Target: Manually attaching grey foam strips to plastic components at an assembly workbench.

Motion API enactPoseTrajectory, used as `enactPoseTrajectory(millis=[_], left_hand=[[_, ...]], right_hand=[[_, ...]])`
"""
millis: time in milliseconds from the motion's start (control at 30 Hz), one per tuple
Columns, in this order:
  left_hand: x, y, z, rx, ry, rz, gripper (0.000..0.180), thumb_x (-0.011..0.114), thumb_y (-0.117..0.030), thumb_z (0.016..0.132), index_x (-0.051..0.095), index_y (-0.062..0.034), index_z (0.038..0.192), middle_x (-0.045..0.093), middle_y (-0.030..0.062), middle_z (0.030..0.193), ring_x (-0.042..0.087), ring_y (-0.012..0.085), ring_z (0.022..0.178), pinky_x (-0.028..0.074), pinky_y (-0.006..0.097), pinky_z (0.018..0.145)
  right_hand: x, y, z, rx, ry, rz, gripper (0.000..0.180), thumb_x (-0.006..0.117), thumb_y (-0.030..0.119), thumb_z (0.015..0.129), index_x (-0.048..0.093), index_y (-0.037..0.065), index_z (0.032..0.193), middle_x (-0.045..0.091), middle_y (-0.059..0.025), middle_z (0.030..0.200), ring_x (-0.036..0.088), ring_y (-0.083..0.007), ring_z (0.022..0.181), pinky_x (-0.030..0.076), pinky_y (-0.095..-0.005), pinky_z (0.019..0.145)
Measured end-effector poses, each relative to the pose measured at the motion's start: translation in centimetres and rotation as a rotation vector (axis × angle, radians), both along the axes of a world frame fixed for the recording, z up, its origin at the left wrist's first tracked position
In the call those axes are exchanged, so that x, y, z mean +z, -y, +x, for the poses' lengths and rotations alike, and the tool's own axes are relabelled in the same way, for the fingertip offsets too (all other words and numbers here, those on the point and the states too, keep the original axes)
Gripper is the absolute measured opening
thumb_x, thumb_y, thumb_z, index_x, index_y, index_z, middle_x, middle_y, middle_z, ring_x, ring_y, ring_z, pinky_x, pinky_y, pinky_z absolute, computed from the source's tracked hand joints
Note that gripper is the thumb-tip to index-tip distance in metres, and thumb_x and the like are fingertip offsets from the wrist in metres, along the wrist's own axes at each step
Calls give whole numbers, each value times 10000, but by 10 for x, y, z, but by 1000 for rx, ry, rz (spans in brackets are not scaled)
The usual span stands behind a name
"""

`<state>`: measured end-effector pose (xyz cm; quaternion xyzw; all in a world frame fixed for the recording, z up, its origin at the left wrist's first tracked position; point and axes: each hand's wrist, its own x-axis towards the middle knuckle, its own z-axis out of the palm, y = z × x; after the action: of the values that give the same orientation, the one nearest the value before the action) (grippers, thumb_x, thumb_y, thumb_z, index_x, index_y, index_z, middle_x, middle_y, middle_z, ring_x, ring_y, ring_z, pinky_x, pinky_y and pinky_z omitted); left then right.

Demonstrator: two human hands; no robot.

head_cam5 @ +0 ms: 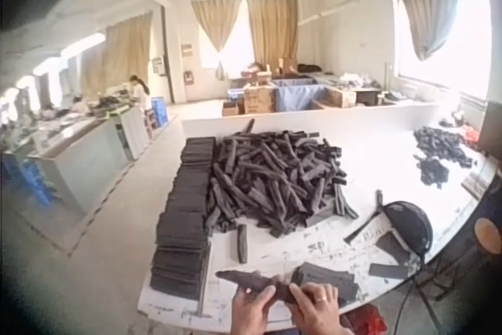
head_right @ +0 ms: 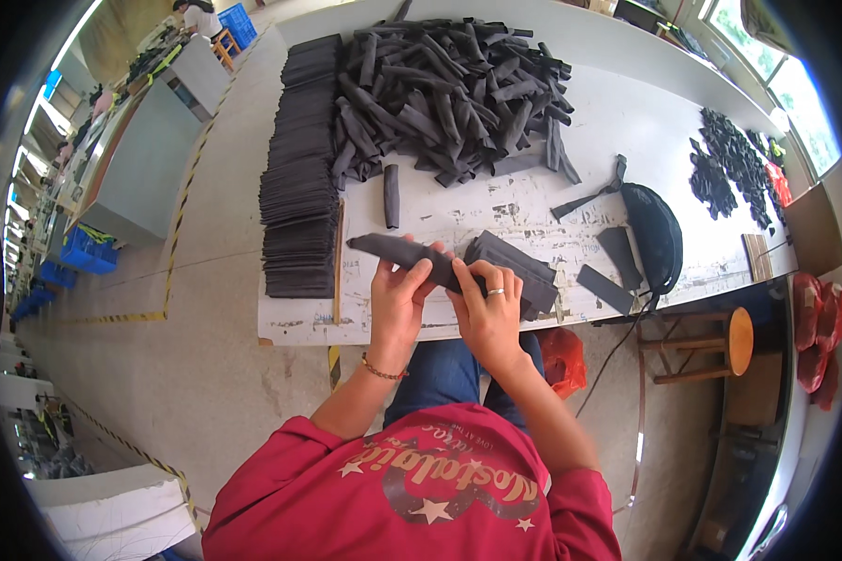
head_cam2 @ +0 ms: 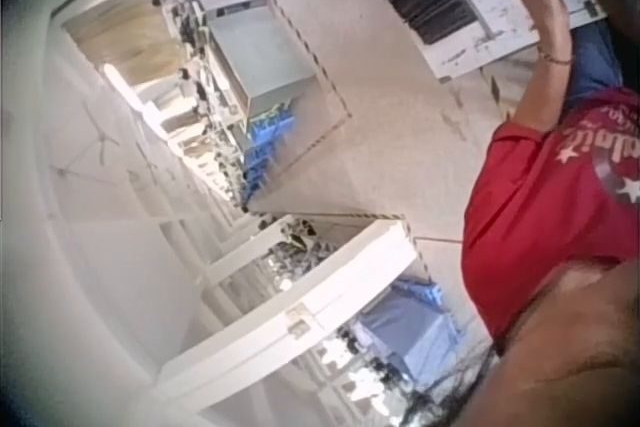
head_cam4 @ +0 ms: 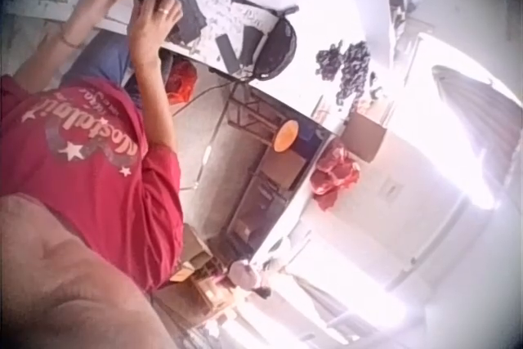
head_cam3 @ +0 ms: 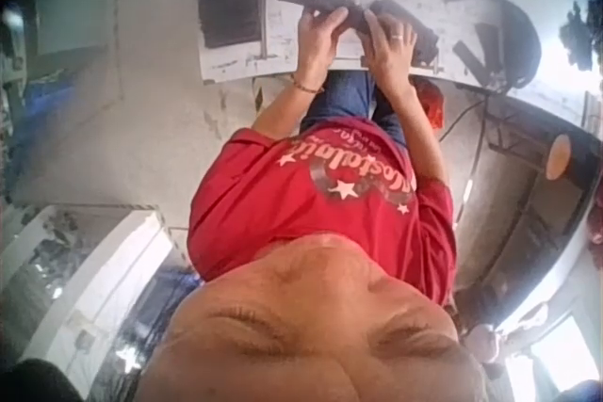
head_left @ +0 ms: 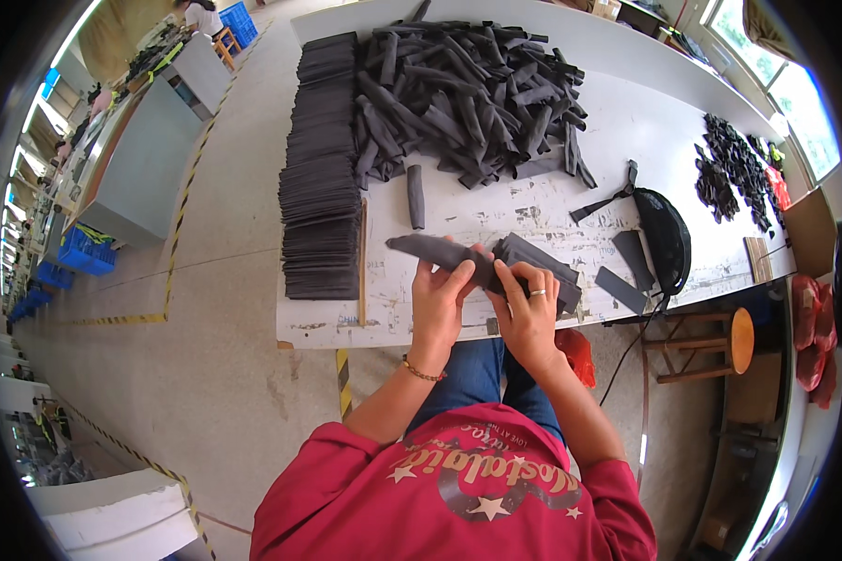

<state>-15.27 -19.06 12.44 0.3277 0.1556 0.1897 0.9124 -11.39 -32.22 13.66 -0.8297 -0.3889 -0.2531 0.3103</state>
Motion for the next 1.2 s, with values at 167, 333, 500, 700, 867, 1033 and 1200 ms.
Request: enactPoseTrajectory(millis=[167,333,500,700,867,1033,1200], left_hand=[[-20,-7,10,-148,217,-37,266,559,-134,957,527,7,1180,666,164,1057,597,300,1118,444,403,996],[-18,0,9,-187,252,-59,256,516,-227,987,609,4,1047,688,145,929,588,315,1132,415,412,1020],[-25,4,10,-188,250,-49,279,522,-235,983,613,13,1073,686,159,1007,571,275,1159,429,390,997],[-12,3,9,-164,248,-162,304,508,-266,991,615,11,1056,655,195,1109,608,231,1065,452,350,960],[-21,8,11,-170,216,-164,305,499,-292,988,593,-13,1067,671,138,1051,498,291,1249,446,404,998],[-29,2,9,-157,229,-203,301,489,-265,994,577,-2,1111,666,153,1074,506,300,1241,433,409,1013],[0,-11,9,-139,139,-218,333,514,-282,986,572,12,1132,662,165,1056,601,258,1086,453,373,972]], right_hand=[[5,-13,-10,112,-185,47,522,748,37,687,519,51,1156,547,-157,1092,537,-362,980,449,-439,849],[-15,11,0,191,-228,-20,411,704,-15,677,514,44,1036,548,-179,1053,561,-384,919,486,-443,769],[-5,-9,0,254,-220,-7,328,700,-5,709,529,37,986,555,-176,1000,562,-382,902,487,-440,753],[1,13,1,259,-263,-45,278,702,8,743,539,32,967,561,-154,1004,582,-364,909,493,-437,765],[-2,-9,8,330,-168,31,211,673,-19,764,548,19,930,578,-134,928,602,-346,857,503,-426,726],[3,-17,4,332,-266,12,167,650,-28,787,564,3,926,588,-159,930,605,-355,832,500,-412,697],[8,2,12,343,-288,-67,164,650,-23,802,559,14,934,577,-164,914,594,-352,786,491,-409,685]])
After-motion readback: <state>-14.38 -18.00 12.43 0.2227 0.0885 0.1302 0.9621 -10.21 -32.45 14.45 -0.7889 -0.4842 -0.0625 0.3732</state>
